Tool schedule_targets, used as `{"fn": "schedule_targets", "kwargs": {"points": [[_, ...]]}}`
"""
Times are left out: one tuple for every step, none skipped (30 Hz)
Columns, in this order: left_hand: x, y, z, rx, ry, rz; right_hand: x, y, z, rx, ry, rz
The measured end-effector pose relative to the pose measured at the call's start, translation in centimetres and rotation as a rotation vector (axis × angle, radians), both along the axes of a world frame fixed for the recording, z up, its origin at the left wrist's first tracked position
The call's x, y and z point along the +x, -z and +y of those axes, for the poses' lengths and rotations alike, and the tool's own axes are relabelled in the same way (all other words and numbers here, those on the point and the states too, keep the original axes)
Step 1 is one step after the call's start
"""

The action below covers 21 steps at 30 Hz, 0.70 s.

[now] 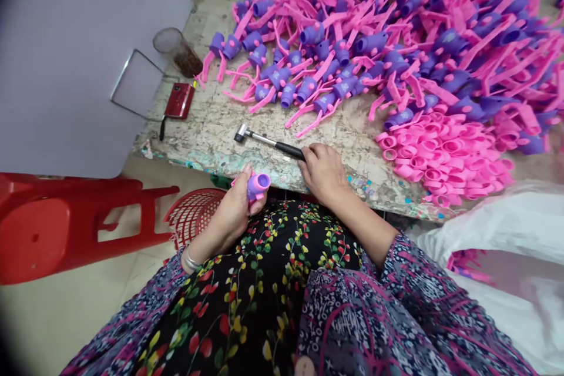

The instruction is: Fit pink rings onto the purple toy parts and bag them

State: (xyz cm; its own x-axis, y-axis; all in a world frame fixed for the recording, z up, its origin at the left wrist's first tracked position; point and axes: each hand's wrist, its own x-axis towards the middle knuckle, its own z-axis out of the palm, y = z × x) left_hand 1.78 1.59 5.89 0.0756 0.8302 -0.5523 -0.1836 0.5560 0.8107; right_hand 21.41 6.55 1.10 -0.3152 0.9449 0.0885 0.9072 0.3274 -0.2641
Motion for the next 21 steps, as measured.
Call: {"fn": "schedule_targets", "kwargs": {"points": [[0.0, 0.1, 0.0, -0.008, -0.005, -0.005, -0.1, 0.0, 0.1, 0.0, -0.006, -0.028], [0.0, 0.1, 0.0, -0.017, -0.015, -0.013, -0.3, -0.1, 0.3, -0.004, -0.008, -0.056], [0.0, 0.2, 0.0, -0.026, -0.029, -0.022, -0.5, -0.3, 0.5, -0.014, -0.005, -0.085], [0.0, 0.3, 0.0, -0.032, -0.043, -0.029, -0.8, -0.5, 0.7, -0.03, -0.005, -0.114], [-0.1, 0.4, 0.0, -0.035, -0.057, -0.031, -1.1, -0.8, 1.0, -0.051, -0.01, -0.141], [-0.1, 0.5, 0.1, -0.035, -0.066, -0.03, -1.4, -1.1, 1.2, -0.075, -0.022, -0.16], [-0.2, 0.6, 0.2, -0.031, -0.074, -0.028, -1.6, -1.4, 1.4, -0.1, -0.037, -0.171], [-0.3, 0.6, 0.3, -0.022, -0.083, -0.027, -1.8, -1.7, 1.5, -0.125, -0.05, -0.173], [-0.4, 0.7, 0.5, -0.012, -0.094, -0.027, -1.9, -1.9, 1.5, -0.153, -0.055, -0.165], [-0.6, 0.7, 0.6, -0.003, -0.107, -0.028, -1.9, -2.1, 1.4, -0.192, -0.051, -0.146], [-0.8, 0.8, 0.8, 0.005, -0.124, -0.029, -1.8, -2.2, 1.2, -0.244, -0.035, -0.117], [-1.0, 0.7, 1.1, 0.01, -0.141, -0.029, -1.5, -2.3, 0.8, -0.303, -0.01, -0.073], [-1.3, 0.7, 1.3, 0.012, -0.164, -0.027, -1.1, -2.3, 0.4, -0.371, 0.016, -0.011], [-1.5, 0.7, 1.6, 0.015, -0.193, -0.026, -0.6, -2.2, 0.0, -0.426, 0.044, 0.072], [-1.8, 0.7, 1.9, 0.02, -0.224, -0.024, 0.0, -2.2, -0.6, -0.457, 0.07, 0.181], [-2.0, 0.7, 2.2, 0.028, -0.256, -0.024, 0.5, -2.3, -1.1, -0.475, 0.092, 0.308], [-2.2, 0.7, 2.5, 0.036, -0.288, -0.024, 1.0, -2.5, -1.8, -0.472, 0.114, 0.444], [-2.3, 0.7, 2.8, 0.048, -0.321, -0.024, 1.4, -2.8, -2.4, -0.466, 0.129, 0.573], [-2.4, 0.7, 3.1, 0.062, -0.348, -0.025, 1.7, -3.2, -3.0, -0.462, 0.149, 0.683], [-2.5, 0.8, 3.5, 0.074, -0.374, -0.025, 1.9, -3.6, -3.6, -0.457, 0.175, 0.779], [-2.5, 0.8, 3.9, 0.081, -0.404, -0.023, 1.9, -4.0, -4.2, -0.447, 0.208, 0.861]]}}
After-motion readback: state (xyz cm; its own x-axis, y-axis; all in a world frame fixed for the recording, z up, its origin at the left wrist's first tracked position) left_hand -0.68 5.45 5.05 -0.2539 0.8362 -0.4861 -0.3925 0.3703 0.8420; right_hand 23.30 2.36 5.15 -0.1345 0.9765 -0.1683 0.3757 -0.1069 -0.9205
